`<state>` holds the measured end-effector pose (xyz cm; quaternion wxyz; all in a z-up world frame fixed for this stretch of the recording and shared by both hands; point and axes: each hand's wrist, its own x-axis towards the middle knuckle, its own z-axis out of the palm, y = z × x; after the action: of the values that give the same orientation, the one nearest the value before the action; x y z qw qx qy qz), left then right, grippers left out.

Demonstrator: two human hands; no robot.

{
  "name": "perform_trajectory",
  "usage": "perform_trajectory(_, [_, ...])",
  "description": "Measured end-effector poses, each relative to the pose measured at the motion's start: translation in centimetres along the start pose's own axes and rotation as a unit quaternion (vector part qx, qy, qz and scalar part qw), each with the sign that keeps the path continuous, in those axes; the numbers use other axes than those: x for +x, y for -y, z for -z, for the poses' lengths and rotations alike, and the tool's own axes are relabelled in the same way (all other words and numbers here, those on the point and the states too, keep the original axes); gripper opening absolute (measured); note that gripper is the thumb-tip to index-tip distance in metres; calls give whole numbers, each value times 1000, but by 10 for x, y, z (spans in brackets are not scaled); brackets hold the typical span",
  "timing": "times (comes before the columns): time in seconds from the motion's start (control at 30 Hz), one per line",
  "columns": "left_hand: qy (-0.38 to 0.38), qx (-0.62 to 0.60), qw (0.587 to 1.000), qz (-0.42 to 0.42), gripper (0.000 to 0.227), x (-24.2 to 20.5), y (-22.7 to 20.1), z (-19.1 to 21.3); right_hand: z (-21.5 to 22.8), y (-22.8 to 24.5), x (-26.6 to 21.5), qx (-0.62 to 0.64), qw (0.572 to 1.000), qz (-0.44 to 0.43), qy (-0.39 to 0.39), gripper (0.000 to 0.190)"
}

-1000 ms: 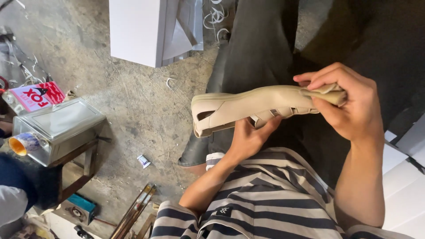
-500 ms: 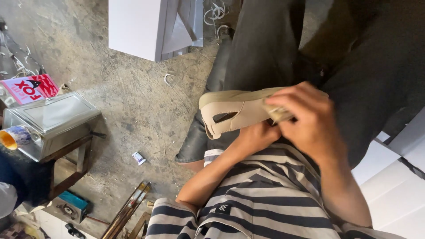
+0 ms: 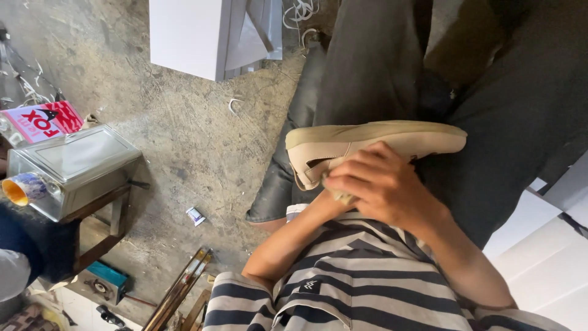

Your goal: Cleaning and finishing a beige leather sandal using a cleaning block while sitting on the floor.

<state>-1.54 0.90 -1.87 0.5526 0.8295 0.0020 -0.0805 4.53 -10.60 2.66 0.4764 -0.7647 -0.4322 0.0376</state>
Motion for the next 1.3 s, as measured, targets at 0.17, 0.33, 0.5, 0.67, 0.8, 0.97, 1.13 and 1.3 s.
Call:
perform_trajectory(0.17, [19, 27, 999, -21, 18, -8, 4, 0, 18, -7, 2, -58, 997, -15, -40, 16])
perform_trajectory(0.33, [33, 57, 997, -45, 19, -9, 5, 3, 57, 5, -2, 44, 996, -80, -15, 23])
perform_trajectory(0.5, [213, -61, 970, -101, 31, 30, -70, 88, 99, -11, -39, 123, 958, -225, -128, 23])
perform_trajectory(0.67, [373, -143, 910, -113, 21, 45, -55, 109, 70, -1, -29, 237, 905, -319, -152, 26])
perform_trajectory(0.8, [545, -141, 826, 5, 33, 58, -30, 100, 43, -1, -29, 369, 847, -330, -195, 29])
perform_trajectory(0.97, [490, -158, 857, -25, 34, 51, -34, 86, 30, 1, -33, 355, 835, -367, -206, 24])
perform_trajectory(1.13, [326, -202, 920, -83, 23, 38, -41, 83, 33, -2, -41, 324, 848, -378, -182, 22])
perform_trajectory(1.3, [371, -84, 923, -61, 34, 28, -37, 76, 31, 3, -32, 291, 861, -381, -171, 23])
